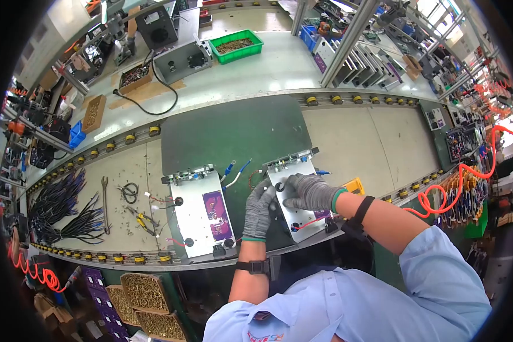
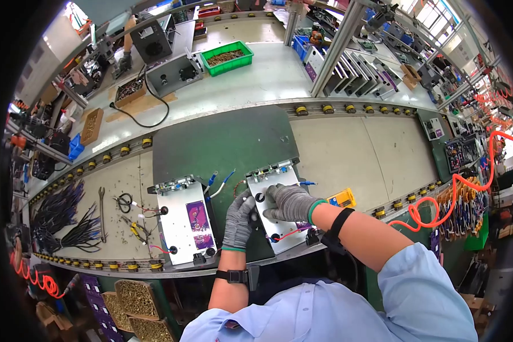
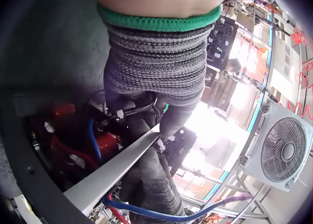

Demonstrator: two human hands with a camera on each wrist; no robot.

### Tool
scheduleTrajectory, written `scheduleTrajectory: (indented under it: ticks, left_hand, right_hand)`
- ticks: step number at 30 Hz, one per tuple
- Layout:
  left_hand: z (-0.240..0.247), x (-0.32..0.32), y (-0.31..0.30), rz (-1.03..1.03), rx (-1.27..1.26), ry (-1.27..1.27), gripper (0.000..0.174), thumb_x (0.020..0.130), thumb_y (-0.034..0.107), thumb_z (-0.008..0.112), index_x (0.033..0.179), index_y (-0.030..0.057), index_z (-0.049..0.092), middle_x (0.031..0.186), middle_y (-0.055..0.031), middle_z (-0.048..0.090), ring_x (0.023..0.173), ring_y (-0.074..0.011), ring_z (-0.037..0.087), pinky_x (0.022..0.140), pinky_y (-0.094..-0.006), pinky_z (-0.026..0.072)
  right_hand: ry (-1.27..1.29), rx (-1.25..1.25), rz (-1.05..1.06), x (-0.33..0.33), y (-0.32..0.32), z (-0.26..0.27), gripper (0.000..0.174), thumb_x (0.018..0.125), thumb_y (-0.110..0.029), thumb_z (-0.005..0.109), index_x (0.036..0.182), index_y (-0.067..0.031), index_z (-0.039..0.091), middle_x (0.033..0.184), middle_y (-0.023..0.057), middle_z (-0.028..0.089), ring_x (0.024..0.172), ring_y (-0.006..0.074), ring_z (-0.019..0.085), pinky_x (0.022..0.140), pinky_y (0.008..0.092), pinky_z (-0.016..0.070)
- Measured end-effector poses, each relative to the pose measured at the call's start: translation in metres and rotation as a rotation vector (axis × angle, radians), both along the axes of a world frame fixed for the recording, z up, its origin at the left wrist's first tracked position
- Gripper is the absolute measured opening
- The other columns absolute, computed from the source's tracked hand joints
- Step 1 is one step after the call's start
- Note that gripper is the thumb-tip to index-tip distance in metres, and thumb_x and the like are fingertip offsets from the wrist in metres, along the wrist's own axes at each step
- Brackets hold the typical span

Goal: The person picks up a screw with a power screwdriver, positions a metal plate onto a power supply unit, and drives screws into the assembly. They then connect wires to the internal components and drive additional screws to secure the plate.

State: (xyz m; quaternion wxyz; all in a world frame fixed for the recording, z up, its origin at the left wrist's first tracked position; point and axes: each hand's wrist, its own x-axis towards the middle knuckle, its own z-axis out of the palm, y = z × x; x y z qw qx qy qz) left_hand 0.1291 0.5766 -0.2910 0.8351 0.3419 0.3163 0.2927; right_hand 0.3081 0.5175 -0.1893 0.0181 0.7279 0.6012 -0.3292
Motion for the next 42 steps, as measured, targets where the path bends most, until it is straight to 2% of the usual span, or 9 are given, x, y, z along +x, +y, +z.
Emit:
scheduleTrajectory:
  ticks: [3,8,11,15,22,24,26,33,42]
  left_hand:
    - [0.005,0.008,0.001,0.135,0.016,0.336,0.024,0.103,0.024,0.060,0.107,0.0019,0.070,0.075,0.0002,0.063,0.062,-0.0083,0.057,0.056,-0.0231,0.0459]
    - [-0.018,-0.009,0.004,0.513,-0.023,0.253,0.028,0.105,0.030,0.058,0.111,0.0036,0.065,0.068,0.0038,0.053,0.057,-0.0081,0.053,0.050,-0.0240,0.0424]
    - [0.007,-0.019,0.007,0.349,-0.192,0.152,0.042,0.106,0.047,0.051,0.110,0.0060,0.063,0.065,0.0063,0.036,0.051,-0.0062,0.033,0.044,-0.0241,0.0286]
    - [-0.016,-0.027,0.011,0.106,-0.315,0.058,0.049,0.104,0.054,0.051,0.101,0.0080,0.066,0.064,0.0070,0.037,0.050,-0.0058,0.033,0.042,-0.0245,0.0274]
    - [-0.016,-0.008,0.002,0.058,-0.086,0.295,0.024,0.102,0.035,0.062,0.101,0.0113,0.064,0.064,0.0065,0.043,0.047,-0.0059,0.037,0.041,-0.0236,0.0288]
    - [-0.003,-0.004,0.003,0.028,-0.091,0.347,0.021,0.102,0.032,0.063,0.102,0.0111,0.063,0.066,0.0060,0.045,0.049,-0.0060,0.040,0.041,-0.0233,0.0303]
    - [-0.002,0.003,0.006,-0.001,-0.101,0.396,0.018,0.101,0.029,0.065,0.102,0.0110,0.063,0.068,0.0055,0.047,0.051,-0.0061,0.042,0.042,-0.0229,0.0318]
    - [-0.025,-0.004,0.019,-0.213,-0.334,-0.236,0.030,0.094,0.036,0.071,0.101,0.0081,0.063,0.079,0.0012,0.057,0.062,-0.0108,0.052,0.053,-0.0255,0.0415]
    - [0.005,0.011,0.022,-0.140,-0.113,0.183,0.047,0.090,0.052,0.073,0.090,0.0057,0.069,0.063,0.0002,0.054,0.052,-0.0117,0.049,0.051,-0.0273,0.0391]
  right_hand:
    - [-0.055,-0.101,0.005,-0.006,0.014,0.012,0.060,0.093,-0.054,0.061,0.126,-0.0037,0.063,0.113,0.0221,0.070,0.109,0.0388,0.068,0.094,0.0485,0.0525]
    - [-0.033,-0.044,-0.085,-0.009,0.028,-0.010,0.061,0.097,-0.058,0.047,0.105,-0.0026,0.073,0.099,0.0218,0.074,0.099,0.0398,0.070,0.093,0.0498,0.0520]
    - [0.114,0.408,-0.083,0.013,-0.001,-0.032,0.042,0.101,-0.038,0.051,0.090,-0.0012,0.069,0.090,0.0200,0.073,0.084,0.0333,0.069,0.076,0.0436,0.0541]
    - [0.251,0.259,-0.377,0.037,-0.027,0.014,0.035,0.101,-0.032,0.056,0.088,-0.0007,0.066,0.087,0.0155,0.072,0.080,0.0200,0.068,0.069,0.0336,0.0529]
    - [0.925,0.378,-0.684,0.001,-0.009,0.016,0.032,0.096,-0.034,0.065,0.089,-0.0030,0.072,0.074,0.0076,0.069,0.069,0.0136,0.064,0.064,0.0291,0.0513]
    - [0.671,0.008,-0.439,0.003,-0.005,0.013,0.030,0.091,-0.032,0.069,0.095,-0.0019,0.073,0.076,0.0109,0.071,0.073,0.0162,0.067,0.069,0.0315,0.0535]
    - [0.148,0.075,0.028,-0.008,-0.014,0.011,0.032,0.089,-0.035,0.065,0.092,-0.0029,0.070,0.081,0.0192,0.069,0.078,0.0353,0.070,0.076,0.0438,0.0550]
    - [0.171,0.155,0.060,-0.015,-0.032,-0.015,0.029,0.089,-0.032,0.066,0.093,-0.0041,0.070,0.093,0.0192,0.069,0.087,0.0385,0.069,0.079,0.0450,0.0547]
    - [0.401,0.265,0.024,-0.013,-0.038,-0.028,0.029,0.089,-0.032,0.069,0.098,-0.0042,0.068,0.098,0.0194,0.068,0.090,0.0388,0.068,0.082,0.0449,0.0539]
